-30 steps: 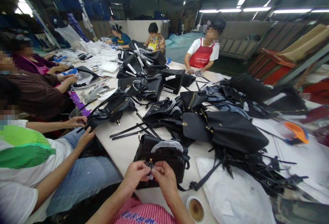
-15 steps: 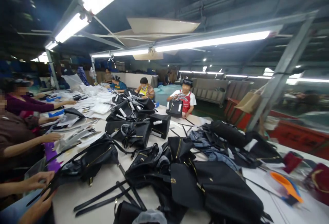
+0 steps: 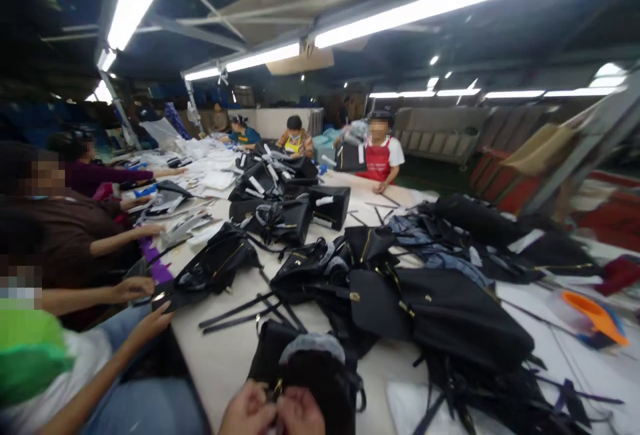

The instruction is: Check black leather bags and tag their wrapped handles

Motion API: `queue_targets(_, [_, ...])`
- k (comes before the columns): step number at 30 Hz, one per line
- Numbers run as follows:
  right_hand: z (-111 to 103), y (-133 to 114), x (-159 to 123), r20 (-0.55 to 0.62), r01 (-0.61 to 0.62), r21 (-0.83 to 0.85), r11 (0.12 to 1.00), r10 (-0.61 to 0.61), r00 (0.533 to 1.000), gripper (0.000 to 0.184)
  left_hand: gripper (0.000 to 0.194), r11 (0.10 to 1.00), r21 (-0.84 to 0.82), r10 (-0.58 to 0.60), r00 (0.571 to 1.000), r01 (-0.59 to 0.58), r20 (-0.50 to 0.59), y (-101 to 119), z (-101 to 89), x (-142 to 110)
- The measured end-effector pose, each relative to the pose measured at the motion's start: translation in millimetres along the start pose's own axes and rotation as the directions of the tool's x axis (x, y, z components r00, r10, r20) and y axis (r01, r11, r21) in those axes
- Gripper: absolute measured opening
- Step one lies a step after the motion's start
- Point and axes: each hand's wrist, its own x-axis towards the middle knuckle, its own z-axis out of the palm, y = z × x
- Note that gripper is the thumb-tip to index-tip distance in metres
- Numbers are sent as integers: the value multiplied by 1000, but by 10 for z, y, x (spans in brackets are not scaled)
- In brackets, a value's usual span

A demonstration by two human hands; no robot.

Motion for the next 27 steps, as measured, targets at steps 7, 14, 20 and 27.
queue_targets(7, [11, 147, -430, -54, -184, 214, 959, 200, 978, 45, 28, 983, -60, -173, 985, 173, 0, -38, -28, -202])
queue_targets(14, [-22, 90, -456, 14, -215, 396, 893, 229, 973, 47, 40, 985, -87, -144, 987, 150, 68, -27, -56, -181])
queue_targets(20, [-108, 211, -485, 117, -316, 397, 862, 294, 949, 42, 39, 986, -93, -141, 990, 141, 2, -167, -36, -208])
queue_targets(27, [-37, 192, -487, 120, -310, 315, 897, 286, 951, 44, 35, 995, -73, -74, 997, 73, -14, -185, -27, -245])
